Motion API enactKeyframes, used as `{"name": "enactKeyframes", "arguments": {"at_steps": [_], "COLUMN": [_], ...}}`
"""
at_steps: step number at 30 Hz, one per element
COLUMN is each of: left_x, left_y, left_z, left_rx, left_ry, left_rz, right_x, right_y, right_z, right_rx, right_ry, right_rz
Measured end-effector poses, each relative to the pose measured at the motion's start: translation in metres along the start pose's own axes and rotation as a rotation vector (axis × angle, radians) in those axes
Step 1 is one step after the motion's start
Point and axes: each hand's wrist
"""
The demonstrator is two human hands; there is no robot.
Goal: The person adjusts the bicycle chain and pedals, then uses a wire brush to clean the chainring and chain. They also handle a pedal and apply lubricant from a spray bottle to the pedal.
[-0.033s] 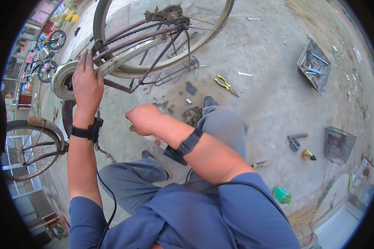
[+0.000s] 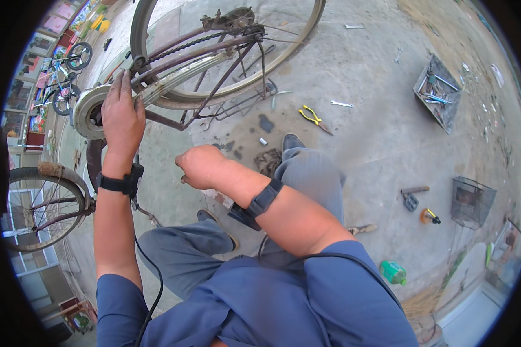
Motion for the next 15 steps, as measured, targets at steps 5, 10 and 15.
{"name": "enactKeyframes", "arguments": {"at_steps": [5,10,15], "left_x": [-0.002,-0.013,-0.068], "left_y": [0.015,0.061,0.1], "left_z": [0.018,0.035,0.019], "left_rx": [-0.106,-0.313,-0.504], "left_ry": [-0.039,-0.189,-0.236], "left_rz": [0.03,0.182,0.121], "right_x": [-0.001,0.003,0.003], "right_y": [0.001,0.001,-0.002], "right_z": [0.003,-0.001,-0.001], "right_rx": [0.007,0.015,0.025], "right_ry": [0.003,0.005,-0.014], "right_rz": [-0.002,-0.022,-0.03]}}
Point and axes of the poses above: each hand's wrist, its own y-axis away from the middle knuckle, its own z-axis out of the palm, x = y × z, and after that the axes turned 9 degrees about -z, right-handed
